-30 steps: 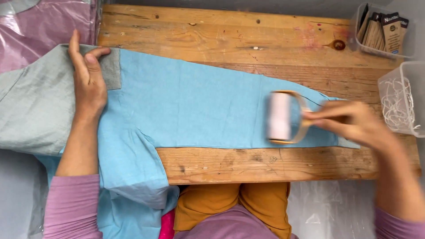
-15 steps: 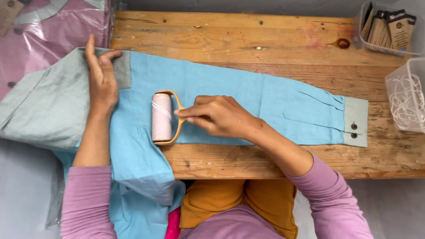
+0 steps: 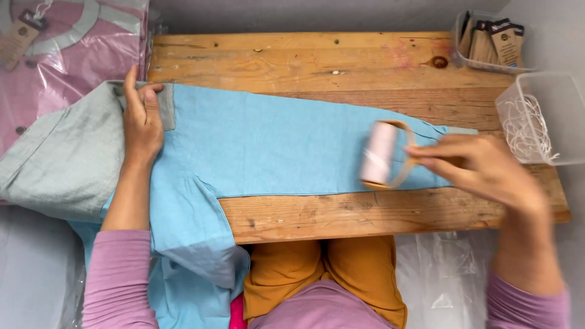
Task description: The person uses a lint roller to remove lint from a light blue shirt laid on a wooden table. They roll the tool over the front, sleeves, and back of the shirt, then fold the shirt and continue rolling the folded surface.
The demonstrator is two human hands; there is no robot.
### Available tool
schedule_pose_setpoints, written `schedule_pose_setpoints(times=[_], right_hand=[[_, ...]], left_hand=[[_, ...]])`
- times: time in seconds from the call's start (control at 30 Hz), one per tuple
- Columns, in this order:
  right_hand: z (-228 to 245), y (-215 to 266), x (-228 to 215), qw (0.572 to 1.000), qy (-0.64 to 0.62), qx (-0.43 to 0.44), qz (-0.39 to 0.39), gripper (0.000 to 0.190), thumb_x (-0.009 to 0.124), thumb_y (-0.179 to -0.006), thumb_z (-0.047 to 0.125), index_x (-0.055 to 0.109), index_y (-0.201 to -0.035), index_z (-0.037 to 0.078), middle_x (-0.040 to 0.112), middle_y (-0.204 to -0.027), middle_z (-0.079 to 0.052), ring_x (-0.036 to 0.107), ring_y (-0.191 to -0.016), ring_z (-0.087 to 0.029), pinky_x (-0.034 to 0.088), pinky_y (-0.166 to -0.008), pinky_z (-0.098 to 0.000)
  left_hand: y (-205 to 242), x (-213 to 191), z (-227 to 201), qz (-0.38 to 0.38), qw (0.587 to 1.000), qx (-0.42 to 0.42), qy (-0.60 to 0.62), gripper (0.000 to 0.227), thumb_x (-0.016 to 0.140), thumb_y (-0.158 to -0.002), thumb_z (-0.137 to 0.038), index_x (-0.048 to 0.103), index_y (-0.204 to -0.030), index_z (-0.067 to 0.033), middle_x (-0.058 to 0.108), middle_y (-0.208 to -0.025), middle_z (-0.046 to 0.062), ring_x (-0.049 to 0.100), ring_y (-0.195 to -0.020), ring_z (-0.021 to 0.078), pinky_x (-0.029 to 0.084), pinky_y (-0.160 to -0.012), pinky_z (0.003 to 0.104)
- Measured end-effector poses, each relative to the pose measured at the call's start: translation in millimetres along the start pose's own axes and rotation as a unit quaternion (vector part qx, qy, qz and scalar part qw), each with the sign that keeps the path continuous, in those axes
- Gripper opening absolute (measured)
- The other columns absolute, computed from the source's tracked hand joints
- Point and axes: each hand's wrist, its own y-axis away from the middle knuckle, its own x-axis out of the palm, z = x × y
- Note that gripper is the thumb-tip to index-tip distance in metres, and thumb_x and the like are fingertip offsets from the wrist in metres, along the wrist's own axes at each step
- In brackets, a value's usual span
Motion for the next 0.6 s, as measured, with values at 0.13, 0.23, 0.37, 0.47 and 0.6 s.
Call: schedule_pose_setpoints(times=[0.13, 0.23, 0.37, 0.47, 0.6], right_hand=[[81, -75, 63, 0.987, -0.102, -0.105, -0.061, 0.027, 0.069, -0.097, 0.020, 0.080, -0.121, 0.025, 0.076, -0.078, -0.010, 0.066, -0.060, -0.023, 0.052, -0.061, -0.0353], [126, -125, 116, 0.956, -0.154, -0.229, -0.095, 0.028, 0.068, -0.100, 0.018, 0.076, -0.125, 0.024, 0.074, -0.083, -0.010, 0.067, -0.066, -0.024, 0.055, -0.065, -0.0356], [130, -133, 134, 0.961, -0.149, -0.221, -0.077, 0.023, 0.069, -0.098, 0.022, 0.079, -0.118, 0.025, 0.074, -0.081, -0.008, 0.066, -0.064, -0.022, 0.054, -0.063, -0.0352], [82, -89, 103, 0.971, -0.161, -0.170, -0.049, 0.022, 0.070, -0.096, 0.020, 0.080, -0.116, 0.022, 0.074, -0.078, -0.013, 0.065, -0.062, -0.024, 0.053, -0.062, -0.0378], [6, -12, 37, 0.987, -0.161, 0.003, -0.022, 0.023, 0.071, -0.090, 0.016, 0.086, -0.107, 0.018, 0.077, -0.070, -0.016, 0.061, -0.058, -0.023, 0.050, -0.060, -0.0407]], left_hand=[[3, -1, 11, 0.026, 0.999, 0.005, -0.028, 0.051, 0.024, -0.121, -0.042, 0.016, -0.164, -0.0163, 0.065, -0.136, 0.019, 0.055, -0.134, 0.0432, 0.038, -0.113, 0.061], [0, 2, 12, 0.020, 0.998, 0.019, -0.058, 0.052, 0.028, -0.119, -0.042, 0.019, -0.163, -0.0158, 0.064, -0.138, 0.021, 0.058, -0.127, 0.0477, 0.041, -0.107, 0.064], [-1, 1, 13, 0.019, 0.999, 0.016, -0.044, 0.053, 0.025, -0.118, -0.043, 0.020, -0.162, -0.0136, 0.066, -0.134, 0.021, 0.060, -0.125, 0.0467, 0.043, -0.105, 0.063], [3, -2, 11, 0.023, 0.999, 0.011, -0.031, 0.053, 0.024, -0.118, -0.043, 0.019, -0.162, -0.0142, 0.065, -0.134, 0.021, 0.059, -0.126, 0.0462, 0.043, -0.106, 0.063], [3, -1, 6, 0.005, 1.000, 0.008, -0.012, 0.050, 0.026, -0.120, -0.041, 0.021, -0.163, -0.0146, 0.066, -0.133, 0.023, 0.059, -0.126, 0.0473, 0.042, -0.105, 0.064]])
